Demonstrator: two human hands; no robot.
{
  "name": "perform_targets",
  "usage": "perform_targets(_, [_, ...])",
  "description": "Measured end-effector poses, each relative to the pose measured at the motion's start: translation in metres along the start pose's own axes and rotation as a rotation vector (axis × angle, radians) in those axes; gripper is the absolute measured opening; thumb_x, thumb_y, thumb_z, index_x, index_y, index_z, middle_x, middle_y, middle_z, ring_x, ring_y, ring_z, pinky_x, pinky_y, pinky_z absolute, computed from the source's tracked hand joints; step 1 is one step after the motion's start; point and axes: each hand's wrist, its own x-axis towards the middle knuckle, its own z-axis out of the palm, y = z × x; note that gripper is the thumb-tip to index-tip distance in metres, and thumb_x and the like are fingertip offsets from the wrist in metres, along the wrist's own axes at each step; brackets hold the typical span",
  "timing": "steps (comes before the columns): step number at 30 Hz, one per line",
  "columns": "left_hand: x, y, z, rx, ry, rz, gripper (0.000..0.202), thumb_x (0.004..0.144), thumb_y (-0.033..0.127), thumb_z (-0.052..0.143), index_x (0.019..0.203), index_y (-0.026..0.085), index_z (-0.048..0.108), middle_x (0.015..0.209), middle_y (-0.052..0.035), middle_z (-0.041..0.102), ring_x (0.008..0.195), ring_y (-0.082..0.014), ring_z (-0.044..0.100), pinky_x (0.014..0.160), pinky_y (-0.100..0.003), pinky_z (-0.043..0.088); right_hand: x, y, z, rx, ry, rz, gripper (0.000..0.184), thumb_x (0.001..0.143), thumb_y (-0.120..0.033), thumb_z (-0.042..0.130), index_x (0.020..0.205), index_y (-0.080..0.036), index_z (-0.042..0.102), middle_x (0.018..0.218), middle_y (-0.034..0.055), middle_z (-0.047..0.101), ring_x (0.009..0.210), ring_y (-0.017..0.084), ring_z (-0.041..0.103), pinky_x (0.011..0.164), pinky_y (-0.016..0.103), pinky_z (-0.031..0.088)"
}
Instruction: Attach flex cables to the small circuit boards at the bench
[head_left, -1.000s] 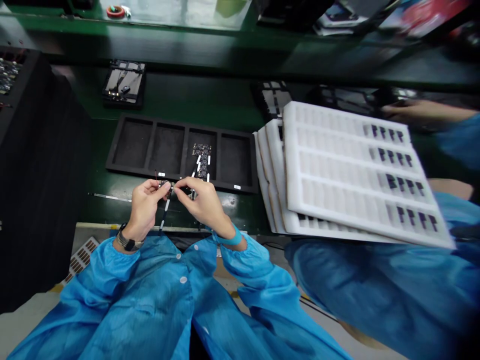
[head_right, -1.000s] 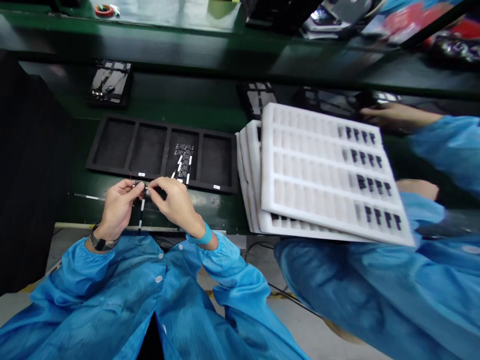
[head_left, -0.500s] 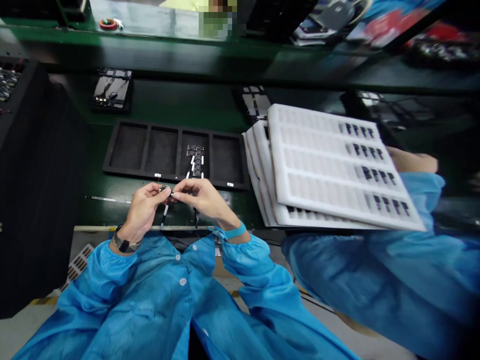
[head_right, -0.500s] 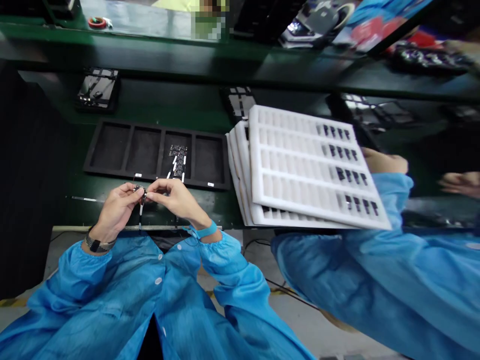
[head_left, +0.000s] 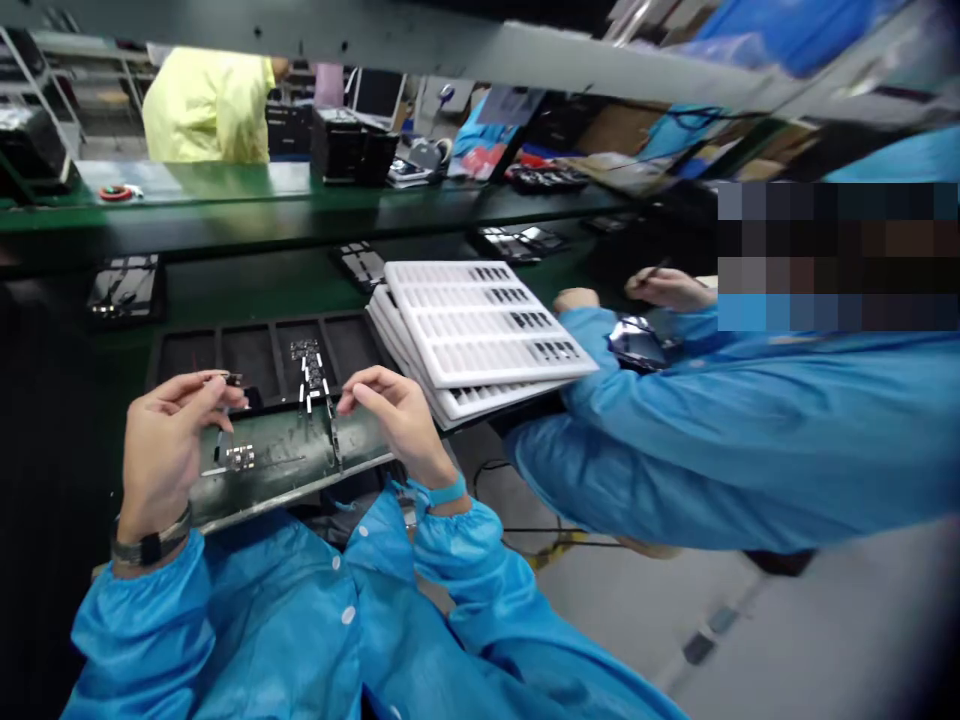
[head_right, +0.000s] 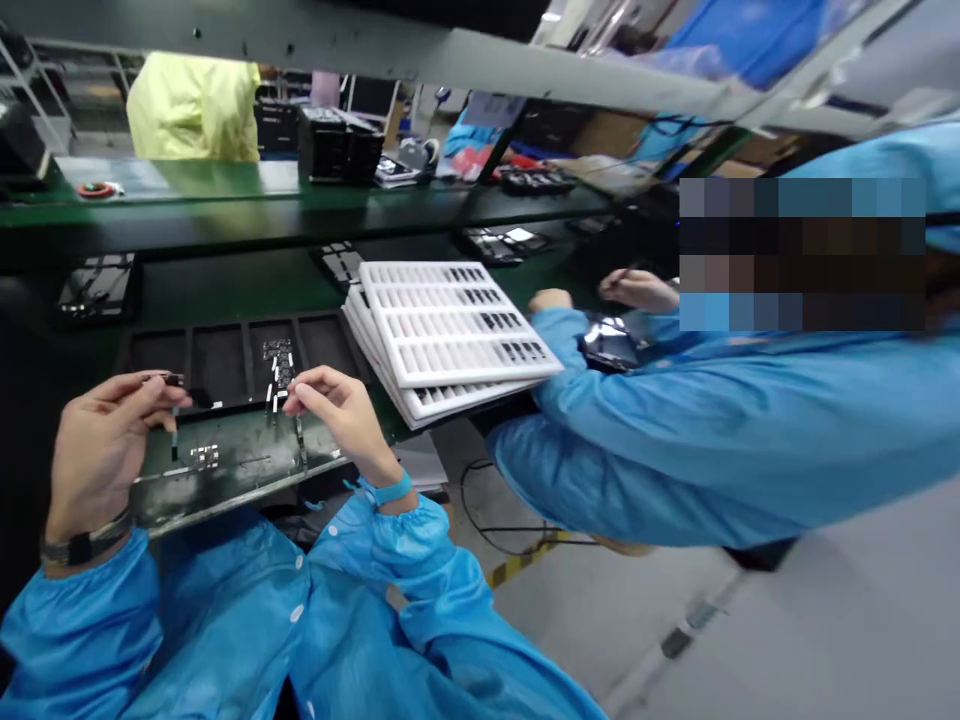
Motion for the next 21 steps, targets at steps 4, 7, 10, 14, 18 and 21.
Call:
perform_targets(4, [0.042,0.02,0.03,0.059,-0.022,0.199,0.026,0.08,0.042,0.083,0.085,0.016,0.079,0.086,-0.0098,0.081,0.084,-0.0247,0.08,0.061,-0.027,0.061,-0.014,-0.014,-0.022,0.022,0.091,-0.067,0.024,0.094,-0.045,0.081,0.089,-0.022,0.077,0.073,0.0005,0.076,0.069,0.016,0.07,0.073,0.029,0.055])
perform_targets(7, [0.097,0.021,0.062,0.181,-0.043,0.304,0.02,0.078,0.032,0.079,0.086,0.014,0.079,0.084,-0.0104,0.08,0.084,-0.0248,0.079,0.061,-0.027,0.06,-0.021,-0.018,-0.04,0.01,0.139,-0.07,0.024,0.093,-0.044,0.082,0.088,-0.022,0.077,0.072,0.0003,0.075,0.067,0.016,0.068,0.07,0.029,0.054])
perform_targets(10, [0.163,0.013,0.102,0.389,-0.125,0.332,0.016,0.074,0.021,0.075,0.088,0.013,0.08,0.081,-0.0088,0.079,0.078,-0.0217,0.076,0.059,-0.025,0.055,-0.026,-0.017,-0.062,-0.017,0.183,-0.06,0.025,0.093,-0.046,0.082,0.087,-0.022,0.078,0.071,0.0008,0.075,0.067,0.016,0.069,0.069,0.029,0.053])
perform_targets(14, [0.244,-0.002,0.168,0.518,-0.283,0.313,0.025,0.076,0.011,0.071,0.1,0.011,0.079,0.086,-0.0085,0.078,0.072,-0.018,0.072,0.057,-0.023,0.049,-0.041,-0.012,-0.1,-0.052,0.314,-0.039,0.028,0.093,-0.048,0.082,0.088,-0.021,0.078,0.071,0.002,0.074,0.066,0.017,0.069,0.069,0.029,0.054])
perform_targets(18, [0.304,-0.031,0.248,0.616,-0.325,0.311,0.036,0.085,0.007,0.061,0.118,0.01,0.073,0.1,-0.0106,0.078,0.076,-0.0163,0.073,0.064,-0.024,0.054,-0.066,-0.005,-0.136,-0.104,0.481,0.004,0.03,0.093,-0.05,0.081,0.085,-0.021,0.079,0.069,0.0035,0.073,0.066,0.018,0.068,0.068,0.029,0.055])
perform_targets(21, [0.328,-0.071,0.301,0.708,-0.358,0.278,0.033,0.086,0.007,0.06,0.118,0.008,0.068,0.104,-0.0137,0.078,0.083,-0.0184,0.075,0.075,-0.029,0.059,-0.085,-0.002,-0.157,-0.156,0.594,0.061,0.033,0.092,-0.053,0.08,0.083,-0.022,0.079,0.068,0.0047,0.072,0.065,0.019,0.067,0.065,0.03,0.054])
